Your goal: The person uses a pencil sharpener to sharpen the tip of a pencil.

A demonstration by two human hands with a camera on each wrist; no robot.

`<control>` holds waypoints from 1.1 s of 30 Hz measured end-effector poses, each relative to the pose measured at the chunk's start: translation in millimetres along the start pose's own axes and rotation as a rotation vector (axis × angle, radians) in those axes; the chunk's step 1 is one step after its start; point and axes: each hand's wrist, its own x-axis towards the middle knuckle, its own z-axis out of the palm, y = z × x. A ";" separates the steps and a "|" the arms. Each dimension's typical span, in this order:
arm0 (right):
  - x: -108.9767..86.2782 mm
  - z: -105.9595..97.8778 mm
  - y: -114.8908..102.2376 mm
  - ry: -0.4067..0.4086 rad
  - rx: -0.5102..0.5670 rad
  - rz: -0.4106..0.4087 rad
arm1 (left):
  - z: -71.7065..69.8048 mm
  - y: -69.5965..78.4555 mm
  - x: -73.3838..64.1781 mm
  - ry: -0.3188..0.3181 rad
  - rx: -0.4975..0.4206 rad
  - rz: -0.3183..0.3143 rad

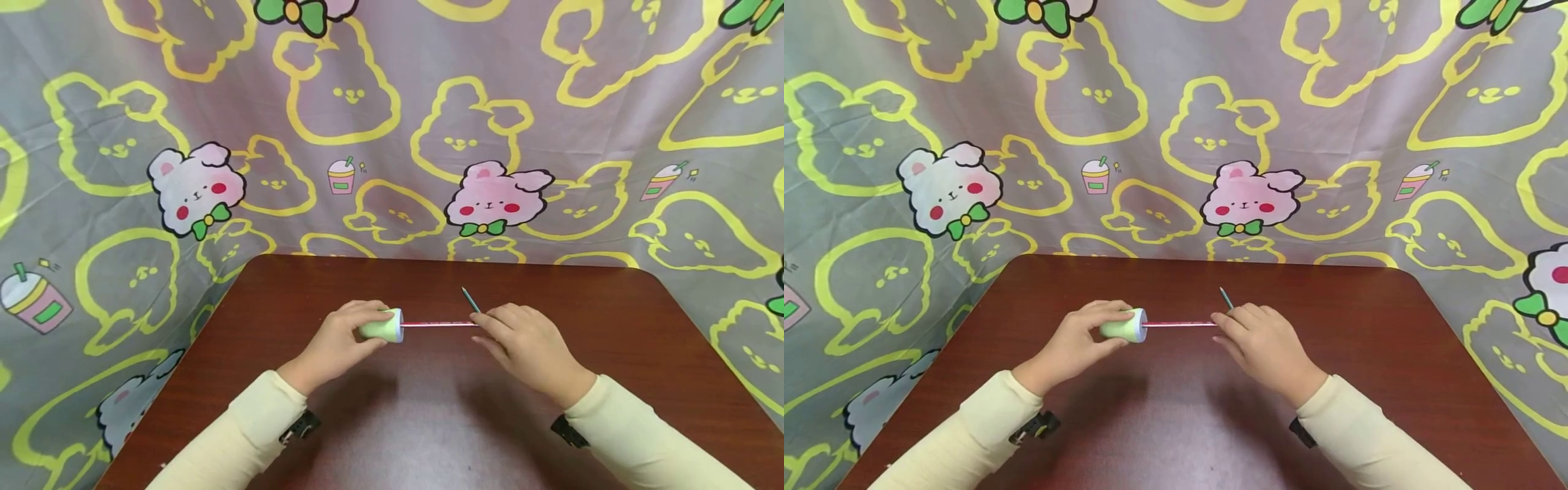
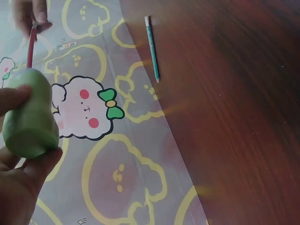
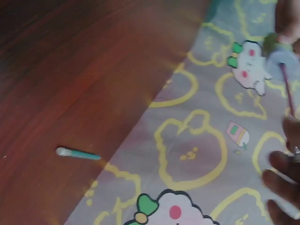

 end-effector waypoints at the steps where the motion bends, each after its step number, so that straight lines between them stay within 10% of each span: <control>1: -0.4 2.2 0.3 0.061 -0.037 -0.068 | -0.5 0.1 0.0 -0.006 -0.019 -0.019; 6: 0.9 9.3 -1.1 0.246 -0.105 -0.245 | -3.3 1.9 -0.5 -0.072 -0.127 -0.110; 10: -0.8 9.4 -4.5 0.205 -0.039 -0.169 | -2.1 2.7 -0.4 -0.090 -0.126 -0.112; 13: -1.9 3.7 -6.4 -0.028 0.187 0.055 | 0.4 2.5 -0.1 -0.060 -0.034 -0.014; 17: 3.2 -7.3 -2.0 -0.467 0.800 0.600 | 4.4 0.9 -0.3 0.012 0.150 0.191; 21: 10.9 -13.4 5.1 -0.622 1.059 0.930 | 6.3 -0.9 -0.3 0.054 0.213 0.290; 28: 12.1 -14.1 2.4 -0.527 0.648 0.715 | 4.8 -3.3 -1.3 0.024 0.115 0.146; 33: 3.1 -4.6 1.2 -0.190 0.214 0.261 | 1.0 -2.6 -0.6 -0.001 0.002 -0.001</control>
